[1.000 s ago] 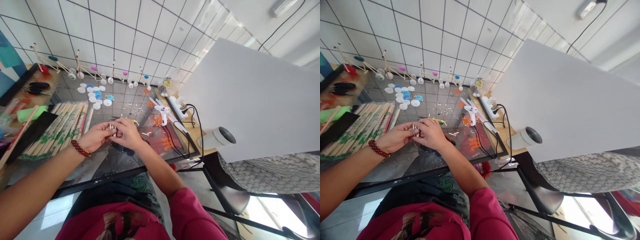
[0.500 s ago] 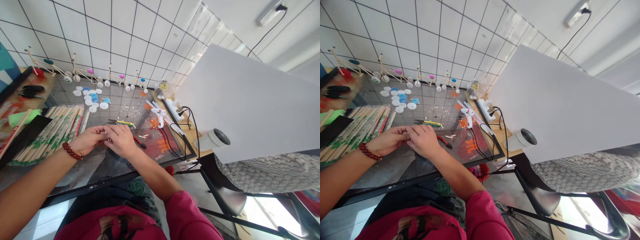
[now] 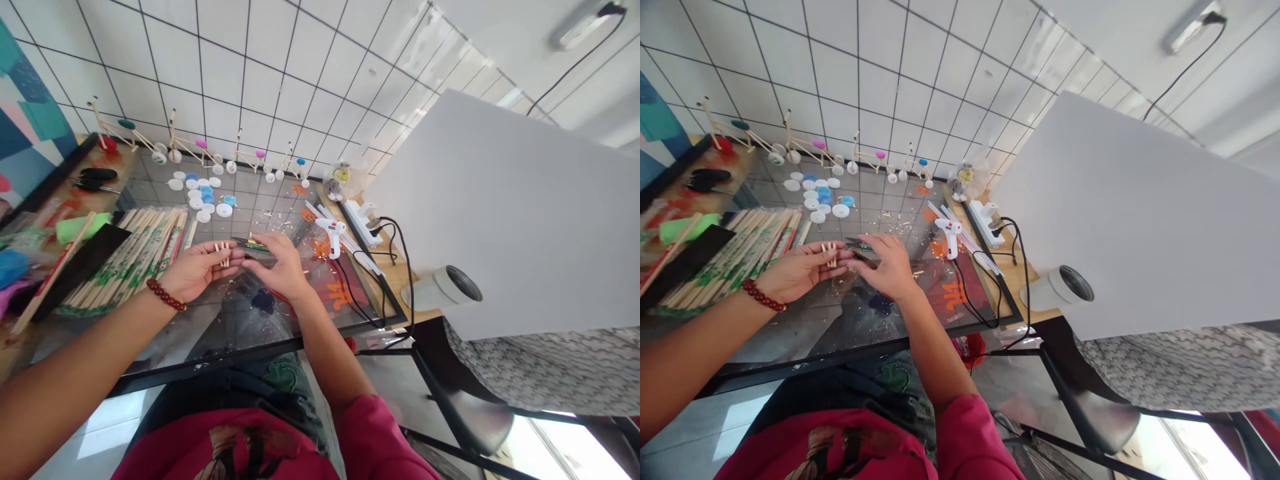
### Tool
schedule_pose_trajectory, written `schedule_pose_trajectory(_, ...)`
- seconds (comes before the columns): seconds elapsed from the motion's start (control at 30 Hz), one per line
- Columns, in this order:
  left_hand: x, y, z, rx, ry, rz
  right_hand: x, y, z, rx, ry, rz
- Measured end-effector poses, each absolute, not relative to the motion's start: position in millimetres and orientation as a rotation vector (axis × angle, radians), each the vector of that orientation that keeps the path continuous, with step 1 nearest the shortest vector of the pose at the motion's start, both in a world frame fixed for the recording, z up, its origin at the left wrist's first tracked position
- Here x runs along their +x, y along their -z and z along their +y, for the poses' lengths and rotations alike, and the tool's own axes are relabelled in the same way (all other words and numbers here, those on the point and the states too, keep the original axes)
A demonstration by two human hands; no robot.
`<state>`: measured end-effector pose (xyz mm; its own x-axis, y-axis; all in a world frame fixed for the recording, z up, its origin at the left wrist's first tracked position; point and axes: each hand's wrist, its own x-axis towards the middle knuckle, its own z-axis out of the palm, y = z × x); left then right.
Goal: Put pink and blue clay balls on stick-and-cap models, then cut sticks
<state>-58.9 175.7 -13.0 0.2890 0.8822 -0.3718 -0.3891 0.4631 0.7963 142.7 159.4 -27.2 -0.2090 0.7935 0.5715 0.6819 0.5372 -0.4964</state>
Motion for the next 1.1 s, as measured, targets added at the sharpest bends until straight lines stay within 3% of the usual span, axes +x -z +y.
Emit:
schedule_pose_trajectory(0.67, -57.2, 23.2, 170.2, 0.739, -0.696, 0.729, 129.8, 30.6, 156.5, -1.063, -0.28, -2.215)
schedule_pose_trajectory(0.97, -57.5, 18.5, 176.5, 0.597, -0.905, 0.868, 144.1, 30.6, 162.2, -1.143, -0.269, -2.117)
schedule_pose_trajectory(1.1, -57.9, 14.5, 180.8, 0.618, -1.158, 0.957, 156.5, 29.4, 166.0, -1.413, -0.18, -1.999)
